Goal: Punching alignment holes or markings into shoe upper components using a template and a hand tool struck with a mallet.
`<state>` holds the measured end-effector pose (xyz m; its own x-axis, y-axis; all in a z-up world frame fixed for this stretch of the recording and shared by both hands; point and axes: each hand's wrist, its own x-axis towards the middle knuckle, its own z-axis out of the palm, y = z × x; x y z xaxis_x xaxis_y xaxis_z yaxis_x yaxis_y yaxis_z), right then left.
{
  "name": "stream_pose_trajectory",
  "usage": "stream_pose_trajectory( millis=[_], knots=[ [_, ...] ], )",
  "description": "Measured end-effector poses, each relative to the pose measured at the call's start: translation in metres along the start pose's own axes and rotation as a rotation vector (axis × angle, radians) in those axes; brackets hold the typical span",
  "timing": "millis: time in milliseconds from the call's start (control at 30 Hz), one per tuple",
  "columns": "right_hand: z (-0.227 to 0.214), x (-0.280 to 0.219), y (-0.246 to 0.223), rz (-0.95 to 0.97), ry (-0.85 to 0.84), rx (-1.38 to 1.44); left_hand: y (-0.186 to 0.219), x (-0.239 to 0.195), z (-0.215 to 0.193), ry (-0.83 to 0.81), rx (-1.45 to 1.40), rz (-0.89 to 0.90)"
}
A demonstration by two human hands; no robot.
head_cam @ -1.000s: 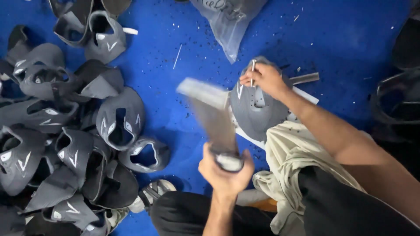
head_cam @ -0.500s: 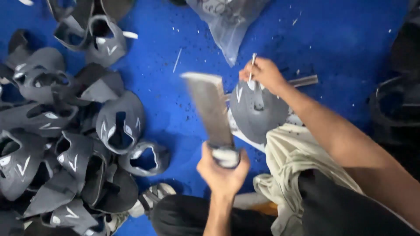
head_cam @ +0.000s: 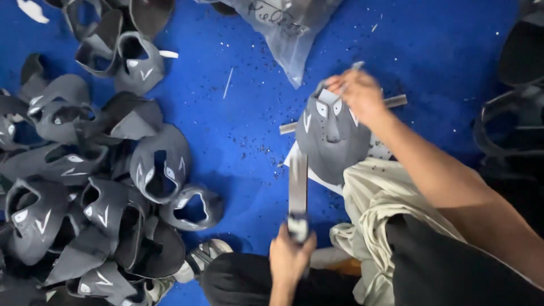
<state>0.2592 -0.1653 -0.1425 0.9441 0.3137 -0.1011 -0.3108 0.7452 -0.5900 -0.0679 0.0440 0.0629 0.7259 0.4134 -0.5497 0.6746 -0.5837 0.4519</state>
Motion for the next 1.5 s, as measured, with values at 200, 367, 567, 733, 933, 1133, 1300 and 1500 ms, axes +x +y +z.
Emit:
stream_pose_trajectory(
  millis=[200, 367, 567, 733, 933, 1133, 1300, 1500],
  knots=[
    [-0.089, -0.027, -0.050, 0.006, 0.242, -0.444, -0.062, 0.035, 0.004, 0.212, 0.352, 0.557],
    [-0.046, -0.053, -0.139, -0.255, 0.417, -1.636, 0.041, 0.205, 0.065, 0.278, 0.140, 0.446],
    [-0.084, -0.058, -0.222, 0.151, 0.553, -2.355, 0.132, 0.247, 0.062, 0.326, -1.075, 0.303],
    [-0.156, -0.083, -0.242, 0.458, 0.511, -2.738, 0.010, 0.189, 0.021, 0.582, -1.896, 0.289],
    [-0.025, -0.090, -0.276, 0.155, 0.426, -2.715, 0.015, 0.076, 0.035, 0.423, -1.074, 0.148],
    [0.117, -0.146, -0.194, 0.315, 0.449, -1.337, 0.149, 0.020, 0.003, 0.528, 0.069, 1.060],
    [0.049, -0.199, -0.104, 0.494, 0.033, -0.315, 0.129, 0.043, -0.005, 0.531, 0.084, 0.787],
    [0.099, -0.127, -0.111, 0.224, -0.008, -1.743, 0.102, 0.114, -0.001, 0.042, -0.026, 0.382]
  ],
)
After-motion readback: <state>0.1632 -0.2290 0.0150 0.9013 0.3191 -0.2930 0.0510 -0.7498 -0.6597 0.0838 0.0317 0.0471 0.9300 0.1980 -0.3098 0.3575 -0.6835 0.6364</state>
